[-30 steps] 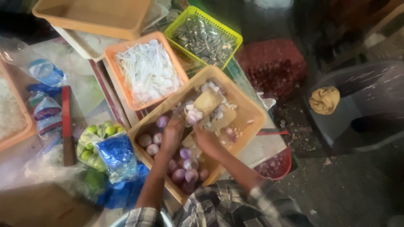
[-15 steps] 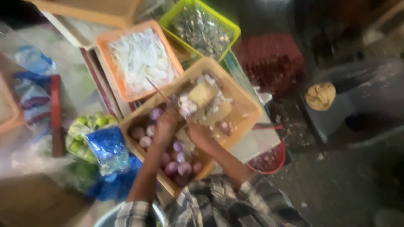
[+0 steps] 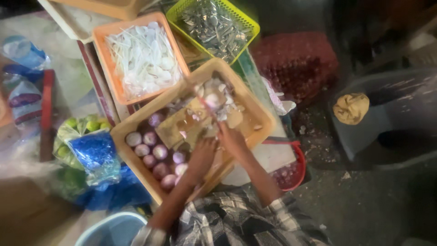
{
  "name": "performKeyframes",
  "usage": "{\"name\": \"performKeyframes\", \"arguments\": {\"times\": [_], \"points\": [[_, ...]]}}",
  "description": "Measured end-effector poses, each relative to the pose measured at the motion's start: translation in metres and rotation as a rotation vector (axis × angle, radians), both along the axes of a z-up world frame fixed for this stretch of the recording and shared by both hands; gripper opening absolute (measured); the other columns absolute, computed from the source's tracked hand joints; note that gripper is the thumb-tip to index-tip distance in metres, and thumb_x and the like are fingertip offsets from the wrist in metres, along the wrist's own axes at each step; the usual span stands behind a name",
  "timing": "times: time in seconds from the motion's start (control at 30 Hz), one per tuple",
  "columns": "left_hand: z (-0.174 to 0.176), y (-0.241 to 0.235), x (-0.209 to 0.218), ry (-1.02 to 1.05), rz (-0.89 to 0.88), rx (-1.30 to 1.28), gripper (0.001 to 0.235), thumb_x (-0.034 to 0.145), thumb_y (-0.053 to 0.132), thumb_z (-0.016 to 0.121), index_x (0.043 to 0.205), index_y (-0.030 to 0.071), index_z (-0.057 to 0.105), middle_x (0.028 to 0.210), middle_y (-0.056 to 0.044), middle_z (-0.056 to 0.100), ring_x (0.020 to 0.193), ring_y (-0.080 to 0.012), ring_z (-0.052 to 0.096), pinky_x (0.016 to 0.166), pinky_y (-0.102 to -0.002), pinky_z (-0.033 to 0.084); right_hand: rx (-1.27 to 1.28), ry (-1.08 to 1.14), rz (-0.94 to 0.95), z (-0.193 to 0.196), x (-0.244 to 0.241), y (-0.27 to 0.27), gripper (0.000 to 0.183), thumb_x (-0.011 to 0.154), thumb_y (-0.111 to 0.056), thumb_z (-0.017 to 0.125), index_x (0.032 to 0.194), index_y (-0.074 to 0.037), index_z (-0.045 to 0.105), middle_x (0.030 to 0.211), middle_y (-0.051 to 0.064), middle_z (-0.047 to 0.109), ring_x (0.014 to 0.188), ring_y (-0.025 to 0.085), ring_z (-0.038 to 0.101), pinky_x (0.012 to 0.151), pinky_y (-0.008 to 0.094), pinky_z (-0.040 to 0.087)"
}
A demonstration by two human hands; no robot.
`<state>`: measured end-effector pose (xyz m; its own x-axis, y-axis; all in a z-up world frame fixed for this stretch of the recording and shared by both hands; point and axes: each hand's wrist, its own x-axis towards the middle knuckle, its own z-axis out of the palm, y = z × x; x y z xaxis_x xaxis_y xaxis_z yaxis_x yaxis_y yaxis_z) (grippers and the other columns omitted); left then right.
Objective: The person chops onions and peels garlic by hand using a knife in a plastic bin.
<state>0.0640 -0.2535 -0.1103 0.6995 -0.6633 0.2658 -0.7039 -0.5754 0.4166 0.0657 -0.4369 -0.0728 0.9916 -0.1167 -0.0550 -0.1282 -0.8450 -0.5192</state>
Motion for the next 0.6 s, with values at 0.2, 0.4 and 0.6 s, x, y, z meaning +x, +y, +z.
{"name": "performKeyframes", "arguments": {"times": [0.2,0.4,0.6], "points": [[-0.032,-0.101,0.020,-0.079,-0.286,0.088,0.037,0.082,0.026,0.061,0.117,0.018,0.068,0.133,-0.018,0.063,0.121,-0.0464,0.055,0.093,-0.065,0.037,-0.090,0.114,-0.169,0.032,-0.011,-0.053,0.034,0.099,-0.034,0.061,0.124,-0.012,0.056,0.083,0.026,0.071,0.078,0.048,0.068,0.072,0.060,0.052],[0.007,-0.042,0.019,0.115,0.123,-0.006,0.018,0.099,0.025,0.063,0.114,0.015,0.065,0.105,-0.014,0.064,0.102,-0.0351,0.061,0.087,-0.048,0.052,0.053,-0.100,-0.057,0.054,-0.018,-0.044,0.056,0.091,-0.028,0.062,0.139,-0.003,0.047,0.087,0.028,0.070,0.079,0.050,0.067,0.070,0.059,0.052],[0.135,0.040,0.081,-0.029,0.399,0.088,0.047,0.083,0.016,0.070,0.128,0.005,0.063,0.104,-0.016,0.065,0.097,-0.0355,0.063,0.075,-0.048,0.054,0.089,-0.143,0.209,0.026,0.007,0.012,0.028,0.101,-0.028,0.059,0.117,-0.005,0.055,0.090,0.026,0.070,0.082,0.049,0.067,0.072,0.058,0.053]]}}
